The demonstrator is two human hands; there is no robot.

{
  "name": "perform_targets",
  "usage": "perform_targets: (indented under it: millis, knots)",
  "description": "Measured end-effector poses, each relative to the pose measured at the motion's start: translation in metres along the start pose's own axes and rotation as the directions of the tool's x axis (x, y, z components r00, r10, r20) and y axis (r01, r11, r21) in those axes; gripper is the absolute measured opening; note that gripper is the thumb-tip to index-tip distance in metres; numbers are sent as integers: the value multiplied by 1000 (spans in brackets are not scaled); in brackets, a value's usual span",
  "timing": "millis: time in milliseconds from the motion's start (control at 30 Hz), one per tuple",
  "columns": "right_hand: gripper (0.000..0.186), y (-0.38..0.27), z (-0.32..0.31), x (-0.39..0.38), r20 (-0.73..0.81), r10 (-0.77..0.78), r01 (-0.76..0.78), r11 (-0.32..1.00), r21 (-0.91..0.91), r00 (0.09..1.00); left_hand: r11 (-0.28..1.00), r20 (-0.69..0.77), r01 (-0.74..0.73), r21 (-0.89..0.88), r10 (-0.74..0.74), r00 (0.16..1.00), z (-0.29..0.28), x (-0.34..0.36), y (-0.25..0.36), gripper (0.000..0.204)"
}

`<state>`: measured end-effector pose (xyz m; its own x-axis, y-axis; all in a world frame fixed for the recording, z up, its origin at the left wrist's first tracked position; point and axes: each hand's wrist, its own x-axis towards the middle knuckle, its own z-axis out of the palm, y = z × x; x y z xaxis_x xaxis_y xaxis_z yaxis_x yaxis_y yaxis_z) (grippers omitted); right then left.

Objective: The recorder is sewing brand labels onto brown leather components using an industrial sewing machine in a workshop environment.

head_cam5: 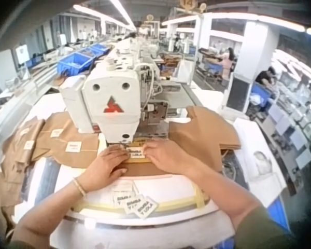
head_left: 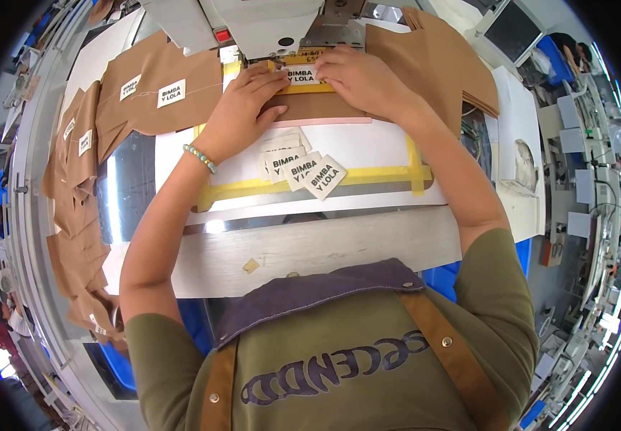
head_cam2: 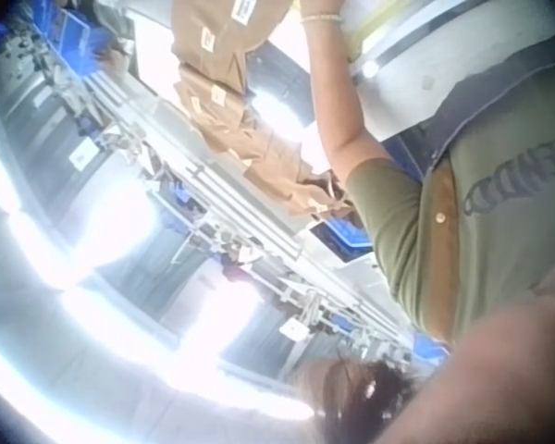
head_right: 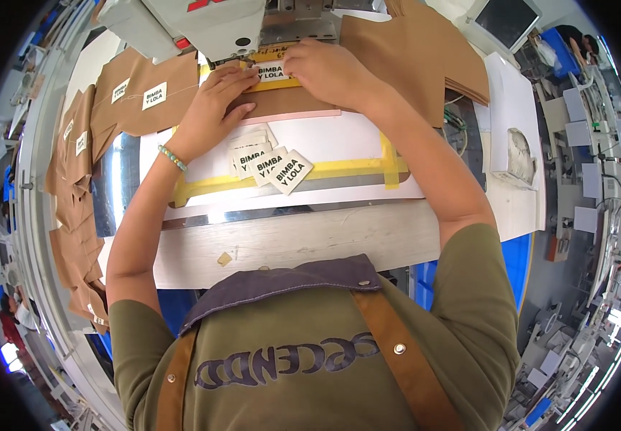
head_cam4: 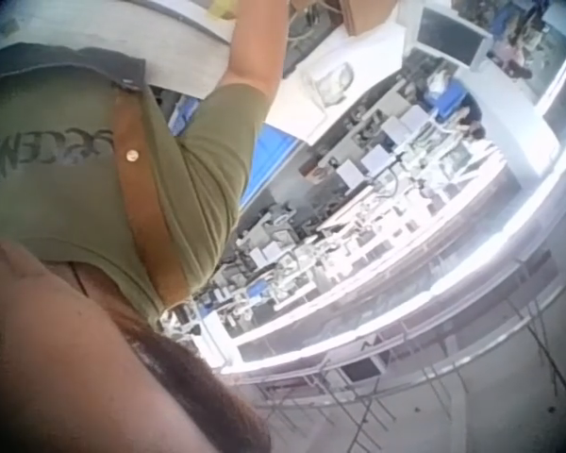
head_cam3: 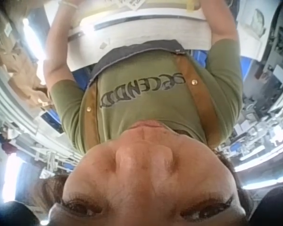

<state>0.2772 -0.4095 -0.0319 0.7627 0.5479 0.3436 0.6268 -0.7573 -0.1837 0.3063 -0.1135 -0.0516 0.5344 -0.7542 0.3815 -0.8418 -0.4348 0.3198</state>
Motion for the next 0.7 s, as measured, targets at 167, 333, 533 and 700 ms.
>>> perform_targets:
  millis: [167,333,533,700]
  knots:
    - [28,-4,18,4,-68,-185,168,966,-197,980,1000,-25,-18,-23,18,1000,-3,1,-1,47]
    - [40,-12,22,4,-18,-130,129,990,-56,991,988,-30,148,-38,-149,988,-11,-7,-4,49]
    - [52,-9,22,11,51,-91,92,995,-34,995,995,28,37,92,-40,999,-16,-8,-9,50]
    - [55,-10,22,11,42,-82,83,996,-22,996,990,60,45,130,-54,997,-20,-7,-8,51]
